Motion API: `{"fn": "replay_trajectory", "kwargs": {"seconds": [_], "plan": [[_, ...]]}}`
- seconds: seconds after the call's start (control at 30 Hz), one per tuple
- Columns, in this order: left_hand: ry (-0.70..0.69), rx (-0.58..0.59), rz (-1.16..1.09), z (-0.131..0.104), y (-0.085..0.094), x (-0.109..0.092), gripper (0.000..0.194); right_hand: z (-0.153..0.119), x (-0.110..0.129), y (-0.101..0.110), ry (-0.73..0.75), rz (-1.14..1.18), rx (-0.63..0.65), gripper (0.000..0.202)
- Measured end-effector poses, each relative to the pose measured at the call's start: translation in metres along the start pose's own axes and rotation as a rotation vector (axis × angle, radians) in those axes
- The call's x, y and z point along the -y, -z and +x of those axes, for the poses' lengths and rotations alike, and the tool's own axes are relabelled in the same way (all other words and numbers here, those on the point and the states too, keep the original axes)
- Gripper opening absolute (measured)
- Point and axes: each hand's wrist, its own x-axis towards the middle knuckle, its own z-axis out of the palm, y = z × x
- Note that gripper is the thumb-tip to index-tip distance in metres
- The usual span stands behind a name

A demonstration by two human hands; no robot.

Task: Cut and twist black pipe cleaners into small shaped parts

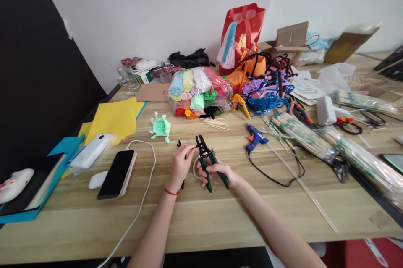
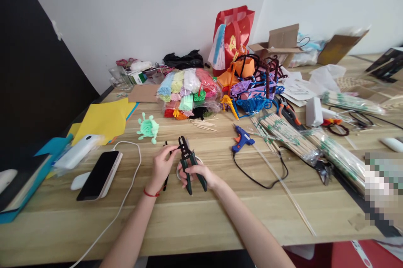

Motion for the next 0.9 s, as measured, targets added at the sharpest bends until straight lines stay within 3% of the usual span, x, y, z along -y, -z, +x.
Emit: {"fn": "replay_trajectory", "kwargs": {"seconds": [0.3, 0.67, 0.9], "plan": [[0.085, -0.005, -0.016, 0.0006, 0.0015, -0.0045, 0.01, 0.0007, 0.0007, -0.0013, 0.001, -0.01, -0.007, 0.03], [0.063, 0.0, -0.02, 0.0006, 0.0017, -0.0041, 0.008, -0.0033, 0.0017, -0.0029, -0.01, -0.046, -0.056, 0.026], [0.168, 0.019, -0.059, 0.0001, 0.0007, -0.0007, 0.012, -0.0022, 0.0075, -0.0012, 0.057, -0.114, -0.054, 0.038]]}}
